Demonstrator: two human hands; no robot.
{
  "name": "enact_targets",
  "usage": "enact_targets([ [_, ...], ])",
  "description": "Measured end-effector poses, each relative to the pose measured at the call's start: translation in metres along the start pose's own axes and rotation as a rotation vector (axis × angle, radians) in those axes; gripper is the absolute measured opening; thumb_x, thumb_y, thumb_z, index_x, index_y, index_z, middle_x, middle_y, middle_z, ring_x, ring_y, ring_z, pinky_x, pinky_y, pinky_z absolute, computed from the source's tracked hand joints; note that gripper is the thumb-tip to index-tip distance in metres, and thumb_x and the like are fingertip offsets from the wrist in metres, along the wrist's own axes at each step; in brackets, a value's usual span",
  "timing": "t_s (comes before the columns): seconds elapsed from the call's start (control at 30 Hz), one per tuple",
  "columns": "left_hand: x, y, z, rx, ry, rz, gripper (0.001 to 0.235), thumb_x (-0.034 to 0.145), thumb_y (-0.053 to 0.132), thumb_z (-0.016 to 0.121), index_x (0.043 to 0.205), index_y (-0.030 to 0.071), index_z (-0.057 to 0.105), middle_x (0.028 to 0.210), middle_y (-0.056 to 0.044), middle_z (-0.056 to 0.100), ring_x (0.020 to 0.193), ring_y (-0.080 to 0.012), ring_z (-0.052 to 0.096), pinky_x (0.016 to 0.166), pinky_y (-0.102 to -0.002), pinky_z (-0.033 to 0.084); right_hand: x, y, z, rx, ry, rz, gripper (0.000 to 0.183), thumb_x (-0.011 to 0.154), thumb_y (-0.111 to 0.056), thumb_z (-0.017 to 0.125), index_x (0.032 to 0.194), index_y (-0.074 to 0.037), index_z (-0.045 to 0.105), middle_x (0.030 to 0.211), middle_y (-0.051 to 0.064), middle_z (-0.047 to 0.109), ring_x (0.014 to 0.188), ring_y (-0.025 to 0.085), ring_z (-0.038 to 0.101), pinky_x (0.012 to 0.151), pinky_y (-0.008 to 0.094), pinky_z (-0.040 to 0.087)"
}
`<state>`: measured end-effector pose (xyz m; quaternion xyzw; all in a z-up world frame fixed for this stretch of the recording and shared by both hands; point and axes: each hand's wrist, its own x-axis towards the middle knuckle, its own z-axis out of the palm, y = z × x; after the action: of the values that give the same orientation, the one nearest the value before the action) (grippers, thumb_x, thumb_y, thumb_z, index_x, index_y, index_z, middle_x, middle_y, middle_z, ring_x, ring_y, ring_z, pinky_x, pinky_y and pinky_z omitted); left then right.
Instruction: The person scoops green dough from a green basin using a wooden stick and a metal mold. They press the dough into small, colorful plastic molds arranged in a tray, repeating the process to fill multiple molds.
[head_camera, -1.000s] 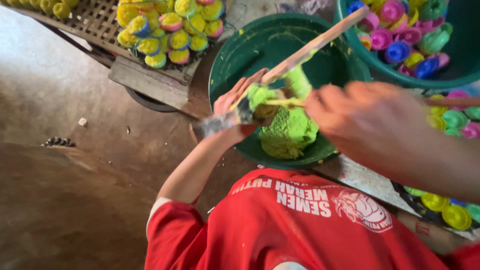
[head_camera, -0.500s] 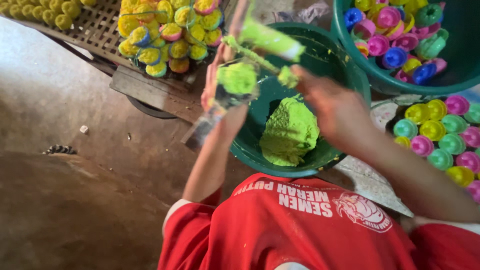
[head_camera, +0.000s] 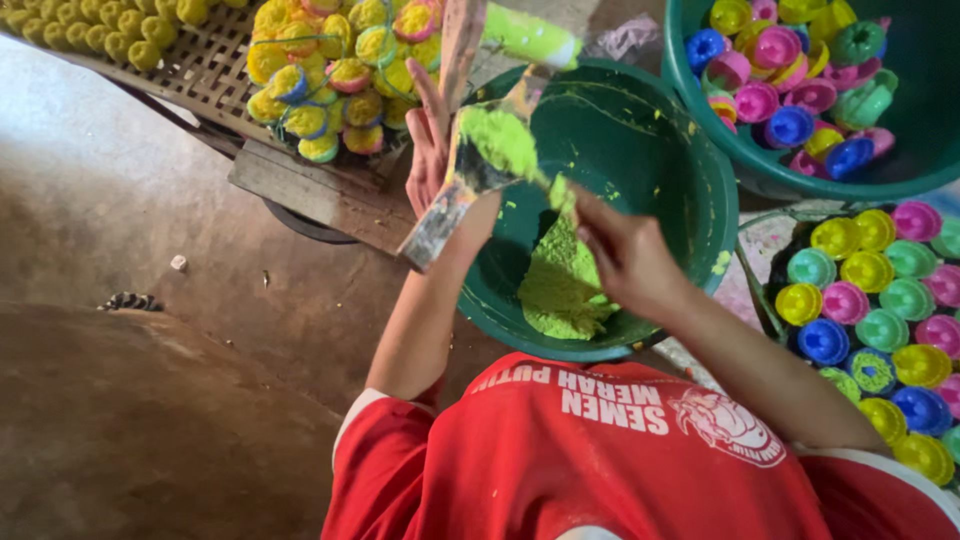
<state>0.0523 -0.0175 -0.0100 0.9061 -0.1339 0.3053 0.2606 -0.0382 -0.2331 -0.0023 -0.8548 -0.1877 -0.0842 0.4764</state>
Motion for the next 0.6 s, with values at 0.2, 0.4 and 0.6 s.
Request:
enact_targets([
  [0.2,0.002,-0.021,-0.01,-0.095,0.034,0.225,0.045,0.1,0.021,0.07,0.141,0.012,0.055,0.167,-0.024,0.029,0.123,-0.0371,0.063,0.089,-0.038,0.062,0.006,-0.033,-0.063,-0.212,-0.298,0.325,0.045,0.097,-0.017,0.066,0.142,-0.022,0.064,0.077,0.015,0.072,0.054,0.024,0.061,0.058,0.033,0.05],
  [0.4,-0.027,0.001,0.011,-0.158,-0.352,0.154,0.085,0.101,0.03,0.073,0.17,0.009,0.027,0.131,-0.009,0.065,0.121,-0.0262,0.067,0.093,-0.033,0.059,0.061,-0.05,-0.086,-0.73,-0.622,0.269,0.029,0.099,-0.033,0.062,0.125,-0.027,0.073,0.087,0.011,0.077,0.067,0.027,0.068,0.062,0.041,0.053],
  [0.6,-0.043,0.006,0.007,-0.607,-0.687,0.059,0.098,0.071,0.033,0.084,0.155,0.01,0.039,0.139,-0.011,0.062,0.124,-0.027,0.062,0.105,-0.038,0.051,0.022,-0.072,-0.04,-1.179,-0.563,-0.56,0.017,0.087,-0.018,0.062,0.101,-0.008,0.064,0.085,0.005,0.065,0.076,0.02,0.072,0.062,0.033,0.057],
])
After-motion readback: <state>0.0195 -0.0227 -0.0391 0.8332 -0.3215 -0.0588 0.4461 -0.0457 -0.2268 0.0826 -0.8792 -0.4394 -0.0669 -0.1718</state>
